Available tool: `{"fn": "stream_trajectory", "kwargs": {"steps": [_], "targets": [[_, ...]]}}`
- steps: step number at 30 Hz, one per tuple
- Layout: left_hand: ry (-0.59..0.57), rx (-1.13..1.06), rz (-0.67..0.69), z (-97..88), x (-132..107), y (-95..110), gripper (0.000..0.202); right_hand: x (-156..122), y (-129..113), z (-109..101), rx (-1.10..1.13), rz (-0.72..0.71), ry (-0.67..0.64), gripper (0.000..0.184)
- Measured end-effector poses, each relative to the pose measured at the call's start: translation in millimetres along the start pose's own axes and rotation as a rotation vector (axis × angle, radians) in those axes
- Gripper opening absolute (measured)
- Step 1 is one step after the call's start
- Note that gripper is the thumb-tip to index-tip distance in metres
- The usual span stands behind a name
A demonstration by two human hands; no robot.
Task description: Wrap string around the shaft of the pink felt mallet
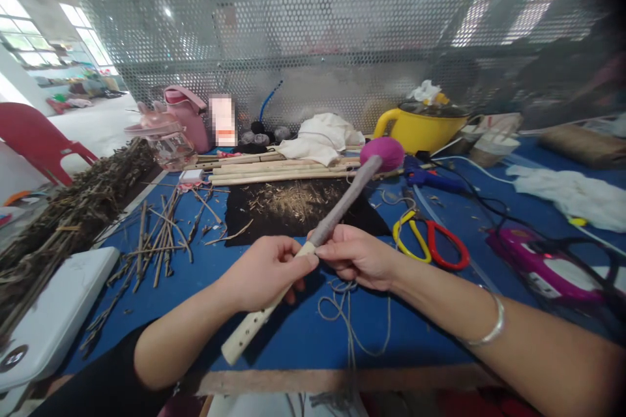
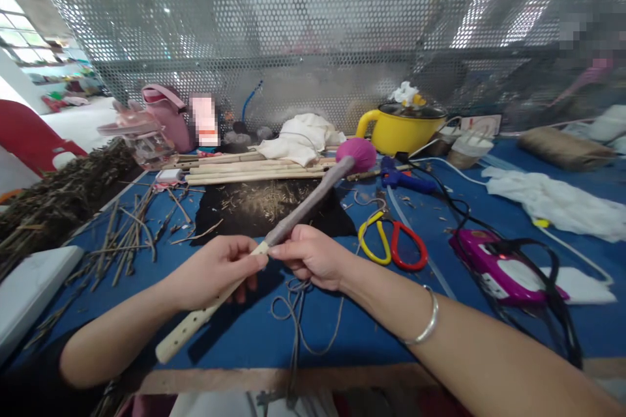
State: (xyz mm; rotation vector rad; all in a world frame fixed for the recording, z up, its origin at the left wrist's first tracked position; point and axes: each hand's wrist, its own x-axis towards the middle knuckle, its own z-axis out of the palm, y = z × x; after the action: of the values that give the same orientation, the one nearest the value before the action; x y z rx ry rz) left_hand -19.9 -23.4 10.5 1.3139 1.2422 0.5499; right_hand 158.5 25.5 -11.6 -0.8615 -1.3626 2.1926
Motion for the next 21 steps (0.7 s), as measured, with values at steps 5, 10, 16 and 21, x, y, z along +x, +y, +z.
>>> {"fn": "stream_trajectory", "kwargs": {"steps": [5,10,16,21], "targets": [[0.229,0.216,0.145,1.7,-2,-1,0.034,0,-1,2,-0.074,-0.071,0.014,0.026],[0.158,-0.11,0.058,16.2,-4,6,0.032,-3,-8,2,-0.09,-0.142,-0.026,0.026],[0.033,-0.31,0.104,23.4,-1,5,0.034,-3,-10,0,0.052,-0.063,-0.056,0.026],[0.11,0.093,0.133,18.6,0,-1,0.035,1,-3,0,-0.023,0.014,0.029,0.026]]}}
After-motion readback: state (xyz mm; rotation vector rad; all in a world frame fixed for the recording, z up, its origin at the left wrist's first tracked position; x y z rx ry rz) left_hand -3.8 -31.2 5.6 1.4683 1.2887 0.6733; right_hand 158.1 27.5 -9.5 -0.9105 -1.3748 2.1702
